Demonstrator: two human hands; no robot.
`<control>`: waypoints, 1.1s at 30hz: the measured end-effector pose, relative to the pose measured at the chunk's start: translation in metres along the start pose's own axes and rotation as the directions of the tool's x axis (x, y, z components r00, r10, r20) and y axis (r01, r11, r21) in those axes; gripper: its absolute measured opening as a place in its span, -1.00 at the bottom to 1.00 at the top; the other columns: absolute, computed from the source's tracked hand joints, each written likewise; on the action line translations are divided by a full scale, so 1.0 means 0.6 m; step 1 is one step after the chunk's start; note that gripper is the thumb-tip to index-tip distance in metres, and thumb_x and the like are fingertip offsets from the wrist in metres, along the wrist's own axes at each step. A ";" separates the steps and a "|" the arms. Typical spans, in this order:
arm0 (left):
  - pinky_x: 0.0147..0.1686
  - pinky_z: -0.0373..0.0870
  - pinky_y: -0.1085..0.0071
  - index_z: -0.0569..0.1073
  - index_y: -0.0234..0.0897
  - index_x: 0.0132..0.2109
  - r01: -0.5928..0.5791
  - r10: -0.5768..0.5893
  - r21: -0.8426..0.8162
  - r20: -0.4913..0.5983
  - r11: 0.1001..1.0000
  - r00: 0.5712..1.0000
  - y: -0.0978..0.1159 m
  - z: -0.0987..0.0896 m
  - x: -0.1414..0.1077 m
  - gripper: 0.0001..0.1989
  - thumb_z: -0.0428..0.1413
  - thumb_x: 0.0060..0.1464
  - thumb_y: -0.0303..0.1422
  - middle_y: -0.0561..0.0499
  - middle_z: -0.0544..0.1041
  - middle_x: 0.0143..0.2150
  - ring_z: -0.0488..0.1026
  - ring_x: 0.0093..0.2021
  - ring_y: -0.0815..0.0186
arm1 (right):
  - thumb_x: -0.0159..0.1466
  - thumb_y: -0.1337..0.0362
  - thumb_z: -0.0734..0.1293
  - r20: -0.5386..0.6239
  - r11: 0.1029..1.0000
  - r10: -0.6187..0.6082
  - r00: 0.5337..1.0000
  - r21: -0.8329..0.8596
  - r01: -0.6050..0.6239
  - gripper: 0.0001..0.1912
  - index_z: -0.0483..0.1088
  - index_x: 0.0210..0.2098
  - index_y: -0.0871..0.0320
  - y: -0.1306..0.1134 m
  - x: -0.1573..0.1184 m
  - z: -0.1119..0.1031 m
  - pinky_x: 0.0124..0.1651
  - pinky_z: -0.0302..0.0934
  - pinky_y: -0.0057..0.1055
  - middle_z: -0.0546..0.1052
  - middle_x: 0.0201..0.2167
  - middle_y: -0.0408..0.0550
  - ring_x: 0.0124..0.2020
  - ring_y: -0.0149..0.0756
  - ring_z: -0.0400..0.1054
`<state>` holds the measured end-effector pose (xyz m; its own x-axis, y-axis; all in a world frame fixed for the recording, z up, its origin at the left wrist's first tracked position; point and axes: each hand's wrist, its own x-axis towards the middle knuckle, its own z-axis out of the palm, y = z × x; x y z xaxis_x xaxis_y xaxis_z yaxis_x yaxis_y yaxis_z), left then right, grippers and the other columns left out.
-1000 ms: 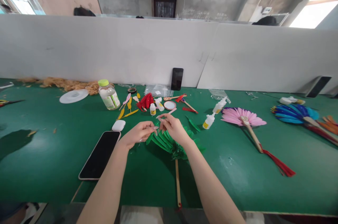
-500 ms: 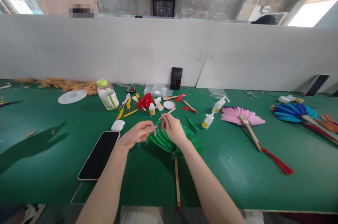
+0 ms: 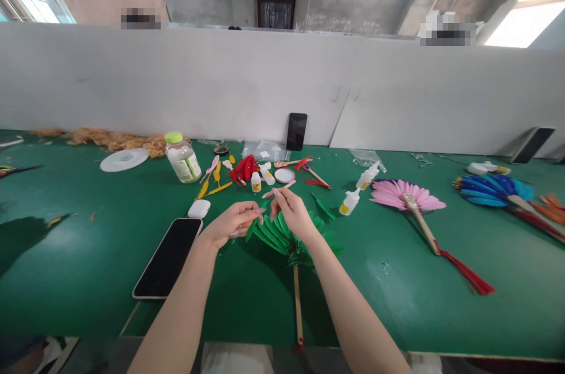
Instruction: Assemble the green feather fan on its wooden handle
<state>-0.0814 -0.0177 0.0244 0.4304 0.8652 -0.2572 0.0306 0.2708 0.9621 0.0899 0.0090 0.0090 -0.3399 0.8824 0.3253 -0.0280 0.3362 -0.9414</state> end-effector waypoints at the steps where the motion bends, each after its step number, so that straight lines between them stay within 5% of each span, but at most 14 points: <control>1: -0.75 -0.21 0.59 0.32 -0.32 -0.40 -0.002 0.002 0.000 -0.001 1.000 1.000 -0.001 -0.001 0.000 -0.76 0.07 0.05 -0.21 0.26 -0.02 -0.70 -0.15 -0.74 0.61 | 0.29 0.06 0.10 0.013 1.000 0.008 1.000 0.019 -0.008 -0.70 0.28 -0.30 0.16 0.000 0.000 -0.001 -0.48 0.18 -0.46 0.31 -0.68 -0.20 -0.64 -0.40 0.25; 12: -0.72 -0.15 0.59 0.27 -0.29 -0.42 0.010 -0.003 0.117 -0.059 0.993 0.998 0.004 0.004 0.000 -0.74 0.06 0.03 -0.18 0.26 -0.02 -0.69 -0.11 -0.71 0.57 | 0.26 0.07 0.15 -0.007 0.992 0.067 0.998 -0.104 -0.067 -0.68 0.26 -0.49 0.15 0.014 0.004 -0.014 -0.54 0.16 -0.52 0.34 -0.74 -0.22 -0.69 -0.44 0.23; 19: -0.70 -0.15 0.58 0.28 -0.30 -0.42 -0.006 0.027 0.233 -0.084 0.972 0.996 -0.003 0.000 0.004 -0.73 0.04 0.03 -0.16 0.25 -0.01 -0.68 -0.09 -0.68 0.55 | 0.18 0.01 0.21 -0.039 0.948 0.316 0.948 0.041 -0.315 -0.66 0.29 -0.50 0.17 0.017 0.006 -0.010 -0.60 0.23 -0.47 0.36 -0.75 -0.20 -0.71 -0.35 0.31; 23: -0.69 -0.13 0.57 0.26 -0.29 -0.43 -0.018 0.058 0.309 -0.119 0.951 0.991 -0.008 0.003 0.008 -0.71 0.03 0.03 -0.14 0.24 0.01 -0.68 -0.05 -0.68 0.53 | 0.22 0.08 0.17 -0.165 0.946 0.189 0.968 -0.235 -0.225 -0.66 0.29 -0.56 0.16 0.007 0.000 -0.005 -0.58 0.17 -0.51 0.38 -0.75 -0.15 -0.71 -0.38 0.29; 28: -0.69 -0.13 0.57 0.25 -0.28 -0.45 -0.022 0.077 0.363 -0.135 0.931 0.988 -0.010 0.008 0.012 -0.70 0.01 0.04 -0.13 0.25 0.00 -0.69 -0.05 -0.68 0.52 | 0.26 0.20 0.12 -0.239 0.780 -0.034 0.971 -0.613 -0.124 -0.65 0.20 -0.63 0.15 0.003 -0.006 0.004 -0.58 -0.03 -0.53 0.34 -0.75 -0.13 -0.70 -0.42 0.22; 33: -0.68 -0.13 0.56 0.26 -0.28 -0.44 -0.030 0.075 0.350 -0.115 0.936 0.991 -0.007 0.007 0.009 -0.69 0.01 0.03 -0.12 0.24 0.01 -0.68 -0.04 -0.68 0.52 | 0.26 0.25 0.10 -0.253 0.729 -0.126 0.959 -0.679 -0.084 -0.68 0.19 -0.61 0.16 0.002 -0.006 -0.002 -0.59 -0.09 -0.51 0.31 -0.74 -0.14 -0.71 -0.43 0.18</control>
<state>-0.0756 -0.0161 0.0191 0.3247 0.9259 -0.1932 0.3313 0.0800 0.9401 0.0921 0.0063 0.0067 -0.0847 0.8875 0.4529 0.6465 0.3948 -0.6528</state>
